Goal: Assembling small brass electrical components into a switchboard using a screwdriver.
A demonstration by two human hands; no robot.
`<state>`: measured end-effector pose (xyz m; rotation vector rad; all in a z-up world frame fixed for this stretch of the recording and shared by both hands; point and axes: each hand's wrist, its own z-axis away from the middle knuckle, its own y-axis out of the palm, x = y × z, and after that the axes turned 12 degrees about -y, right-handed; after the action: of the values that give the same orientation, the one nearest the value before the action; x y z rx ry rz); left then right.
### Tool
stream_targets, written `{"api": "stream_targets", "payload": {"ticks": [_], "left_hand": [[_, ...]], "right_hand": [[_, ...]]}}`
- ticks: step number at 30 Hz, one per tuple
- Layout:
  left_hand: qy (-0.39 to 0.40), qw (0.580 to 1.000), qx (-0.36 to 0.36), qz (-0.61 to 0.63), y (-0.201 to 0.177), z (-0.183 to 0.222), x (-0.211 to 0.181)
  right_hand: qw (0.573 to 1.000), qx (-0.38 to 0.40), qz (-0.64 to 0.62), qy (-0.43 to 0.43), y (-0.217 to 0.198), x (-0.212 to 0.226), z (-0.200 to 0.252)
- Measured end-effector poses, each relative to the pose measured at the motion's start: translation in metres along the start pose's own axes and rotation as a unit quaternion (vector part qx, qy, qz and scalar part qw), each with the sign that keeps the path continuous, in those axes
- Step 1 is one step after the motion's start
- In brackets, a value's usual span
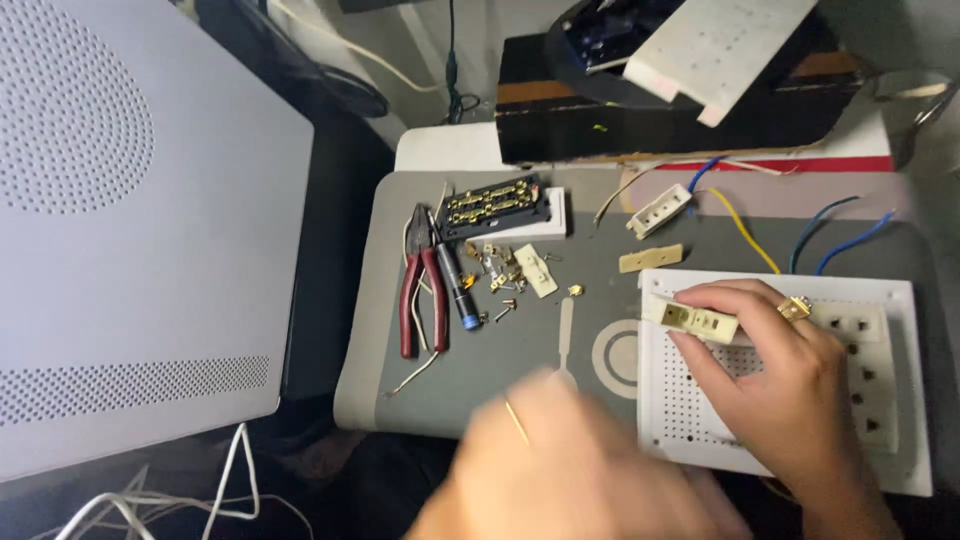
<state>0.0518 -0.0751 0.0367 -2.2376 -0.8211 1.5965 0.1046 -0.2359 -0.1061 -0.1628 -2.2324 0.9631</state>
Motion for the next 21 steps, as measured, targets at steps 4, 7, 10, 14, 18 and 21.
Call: {"api": "stream_targets", "payload": {"ticks": [4, 7, 10, 14, 18, 21], "left_hand": [[-0.026, 0.999, -0.037, 0.010, 0.000, 0.051, 0.079], [-0.092, 0.993, -0.070, 0.004, 0.008, 0.047, 0.101], [-0.113, 0.990, -0.075, -0.025, 0.011, 0.045, 0.110], [-0.122, 0.983, -0.116, -0.079, -0.003, 0.045, 0.120], [-0.170, 0.970, -0.158, -0.068, -0.017, 0.046, 0.130], [-0.196, 0.961, -0.185, -0.065, -0.021, 0.046, 0.137]], "right_hand": [[1.000, -0.019, -0.012, -0.020, -0.005, 0.004, -0.007], [0.999, -0.017, -0.022, -0.027, -0.002, 0.001, -0.005], [0.999, -0.013, -0.018, -0.027, -0.002, -0.001, -0.002], [0.999, -0.016, -0.012, -0.037, -0.001, -0.001, -0.001], [0.999, -0.007, -0.010, -0.048, -0.001, 0.000, -0.002], [0.999, -0.009, -0.007, -0.039, 0.001, -0.002, 0.000]]}}
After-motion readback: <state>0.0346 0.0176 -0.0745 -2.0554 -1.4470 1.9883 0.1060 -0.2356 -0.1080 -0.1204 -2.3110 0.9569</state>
